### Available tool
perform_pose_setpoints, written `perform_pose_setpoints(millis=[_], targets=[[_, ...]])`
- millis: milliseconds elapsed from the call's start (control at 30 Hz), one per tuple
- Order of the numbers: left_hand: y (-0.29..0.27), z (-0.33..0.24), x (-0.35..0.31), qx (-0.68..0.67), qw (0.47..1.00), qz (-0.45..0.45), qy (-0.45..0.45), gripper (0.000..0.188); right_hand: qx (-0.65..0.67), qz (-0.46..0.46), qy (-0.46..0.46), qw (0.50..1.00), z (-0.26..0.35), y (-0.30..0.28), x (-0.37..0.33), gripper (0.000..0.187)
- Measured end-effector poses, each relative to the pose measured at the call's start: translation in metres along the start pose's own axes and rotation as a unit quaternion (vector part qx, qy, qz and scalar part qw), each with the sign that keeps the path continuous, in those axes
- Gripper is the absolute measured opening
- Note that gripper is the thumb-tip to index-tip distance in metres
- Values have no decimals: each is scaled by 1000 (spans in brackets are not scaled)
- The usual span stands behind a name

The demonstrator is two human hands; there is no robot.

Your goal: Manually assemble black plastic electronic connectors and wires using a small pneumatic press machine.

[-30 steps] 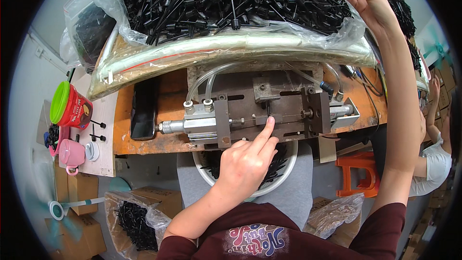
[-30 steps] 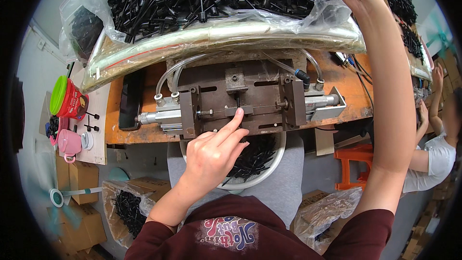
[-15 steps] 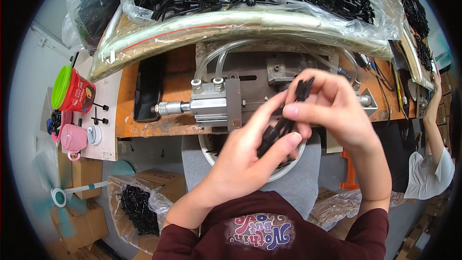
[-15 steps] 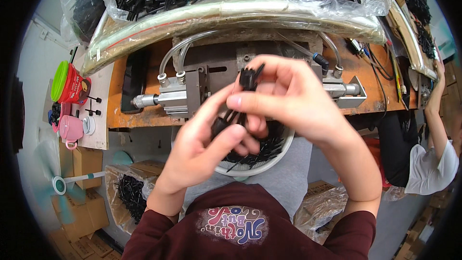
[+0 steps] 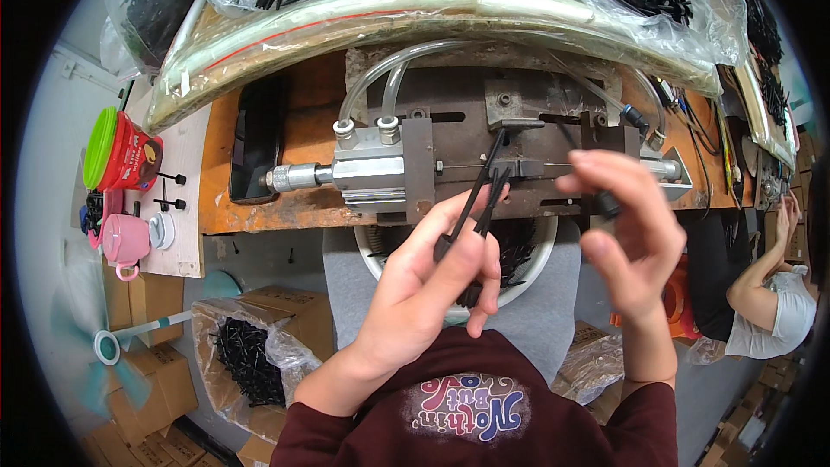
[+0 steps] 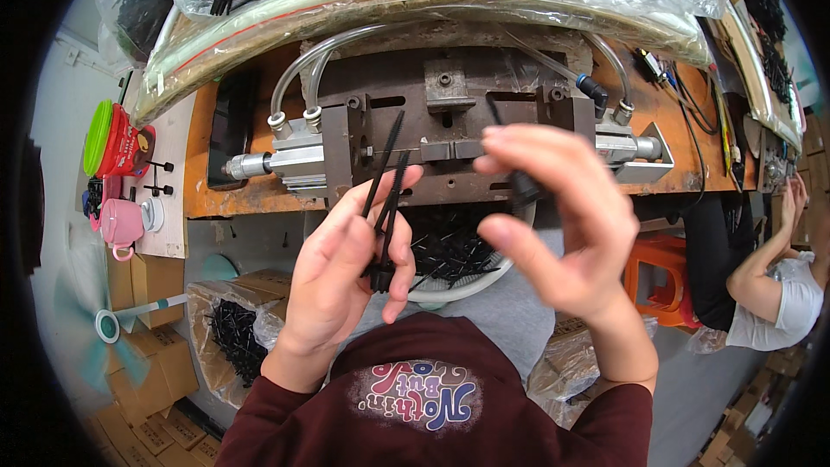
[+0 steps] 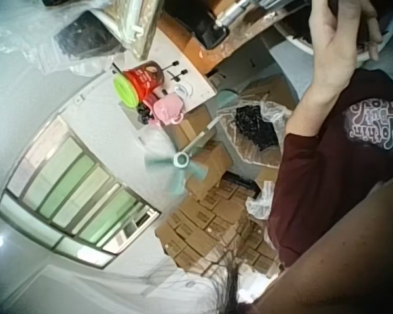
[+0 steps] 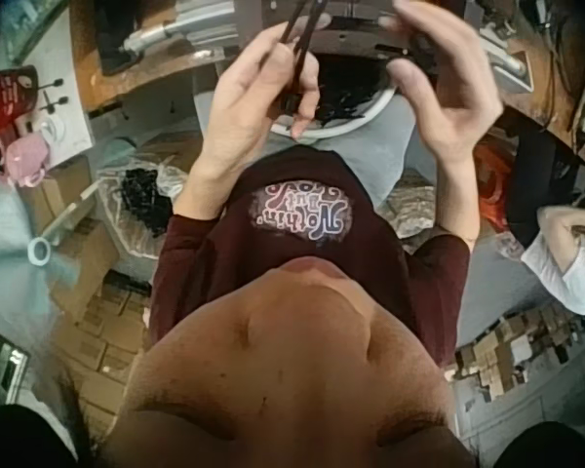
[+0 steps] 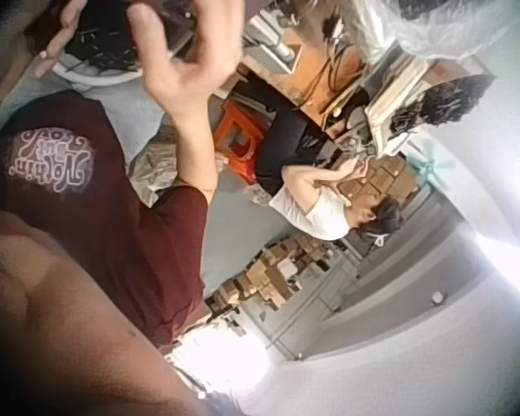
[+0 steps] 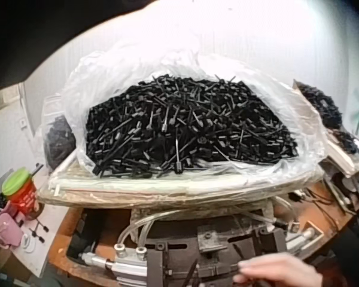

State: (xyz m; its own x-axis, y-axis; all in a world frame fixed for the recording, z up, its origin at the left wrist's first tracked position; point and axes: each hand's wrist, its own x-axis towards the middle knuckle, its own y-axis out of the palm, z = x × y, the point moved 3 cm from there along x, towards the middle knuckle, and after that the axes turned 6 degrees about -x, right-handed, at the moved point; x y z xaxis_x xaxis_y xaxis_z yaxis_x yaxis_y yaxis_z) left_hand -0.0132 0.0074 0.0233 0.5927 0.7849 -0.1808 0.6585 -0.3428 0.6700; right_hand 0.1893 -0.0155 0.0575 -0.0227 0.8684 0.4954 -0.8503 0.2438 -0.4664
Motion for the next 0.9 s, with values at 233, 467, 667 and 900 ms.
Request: perform_pose_setpoints(millis=[233,467,667,900], targets=[[-3,-1,-7,7,999,-18,27,28,-130,82,-45,987,-9,29,-32,31],[3,-2,-7,-58,997,-34,24,32,-287,59,-102,951,-10,44,-26,22],[1,-4,-6,-57,997,0,42,54,-346,80,-93,930,-5,43,-18,22],[9,-2,-3,-2,997,-53,57,70,-299,73,-83,948,4,38,-15,27]])
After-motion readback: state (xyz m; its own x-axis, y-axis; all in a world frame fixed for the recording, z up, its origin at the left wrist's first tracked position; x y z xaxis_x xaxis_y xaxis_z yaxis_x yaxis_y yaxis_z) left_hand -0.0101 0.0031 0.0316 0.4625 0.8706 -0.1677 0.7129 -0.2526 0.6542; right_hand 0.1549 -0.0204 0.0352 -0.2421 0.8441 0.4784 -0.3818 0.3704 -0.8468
